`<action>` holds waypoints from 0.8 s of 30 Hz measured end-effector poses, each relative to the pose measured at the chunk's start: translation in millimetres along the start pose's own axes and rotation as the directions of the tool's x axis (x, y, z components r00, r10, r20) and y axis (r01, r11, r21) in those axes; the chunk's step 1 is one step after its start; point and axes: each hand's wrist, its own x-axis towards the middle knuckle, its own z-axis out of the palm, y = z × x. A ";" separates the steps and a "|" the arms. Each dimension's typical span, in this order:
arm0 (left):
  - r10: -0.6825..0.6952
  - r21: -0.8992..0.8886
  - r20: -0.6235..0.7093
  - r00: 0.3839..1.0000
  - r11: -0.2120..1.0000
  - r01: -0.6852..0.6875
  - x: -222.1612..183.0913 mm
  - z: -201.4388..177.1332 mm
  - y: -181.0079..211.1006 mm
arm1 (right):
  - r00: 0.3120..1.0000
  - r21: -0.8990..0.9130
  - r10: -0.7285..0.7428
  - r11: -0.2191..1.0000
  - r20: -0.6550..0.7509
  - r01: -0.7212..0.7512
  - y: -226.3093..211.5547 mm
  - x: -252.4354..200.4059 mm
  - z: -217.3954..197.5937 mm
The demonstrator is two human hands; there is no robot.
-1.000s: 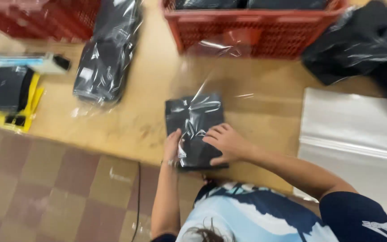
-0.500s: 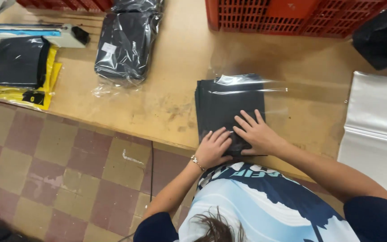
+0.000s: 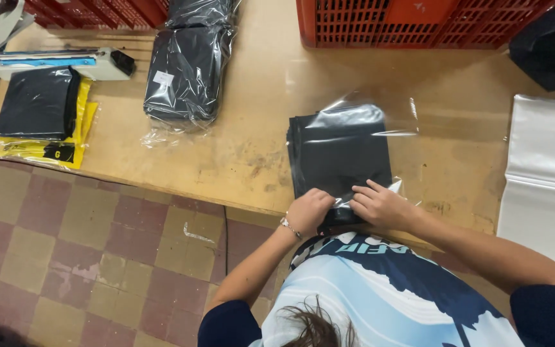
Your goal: Packaging black rectangular items into clear plastic sleeves at a workbench
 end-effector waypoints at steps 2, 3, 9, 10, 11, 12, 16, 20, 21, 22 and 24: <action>-0.067 -0.040 0.038 0.997 0.997 0.069 8.1 -4.4 -6.8 | 1.000 -0.032 -0.004 0.999 -0.026 0.003 4.4 4.8 -0.5; -0.144 -0.091 0.076 0.987 0.984 0.151 13.1 -8.2 -8.3 | 0.998 -0.053 0.044 0.998 -0.039 -0.046 7.9 10.7 -6.4; -0.381 -0.354 0.297 0.875 0.807 0.472 47.4 -68.3 8.2 | 0.969 0.007 0.245 0.969 0.023 -0.246 28.9 34.2 -37.0; -0.427 -0.399 0.384 0.819 0.723 0.564 52.1 -70.2 7.6 | 0.960 0.060 0.278 0.958 0.035 -0.280 33.3 37.7 -39.9; -0.423 -0.405 0.390 0.818 0.719 0.565 54.2 -66.4 6.6 | 0.958 0.060 0.282 0.957 0.044 -0.284 31.9 43.8 -49.8; -0.475 -0.374 0.439 0.763 0.676 0.635 56.3 -62.7 5.4 | 0.914 0.190 0.377 0.896 0.149 -0.401 30.5 50.3 -59.6; -0.557 -0.343 0.398 0.729 0.646 0.682 61.1 -54.5 7.1 | 0.723 0.145 0.498 0.768 0.478 -0.624 27.8 61.2 -60.9; -0.407 -0.343 0.178 0.896 0.828 0.444 59.4 -56.7 9.0 | 0.783 -0.104 0.536 0.840 0.317 -0.532 29.7 31.0 -22.5; -0.263 -0.142 0.048 0.964 0.953 0.267 56.3 -48.7 2.9 | 0.807 -0.164 0.528 0.849 0.264 -0.502 37.7 20.4 -12.9; -0.082 0.089 -0.044 0.996 0.992 0.086 53.1 -40.8 -3.0 | 0.830 -0.225 0.516 0.852 0.212 -0.473 45.5 9.9 -3.5; -0.082 0.222 -0.054 0.995 0.971 0.092 38.1 -19.0 -24.1 | 0.808 -0.233 0.541 0.838 0.233 -0.493 57.5 0.4 -13.9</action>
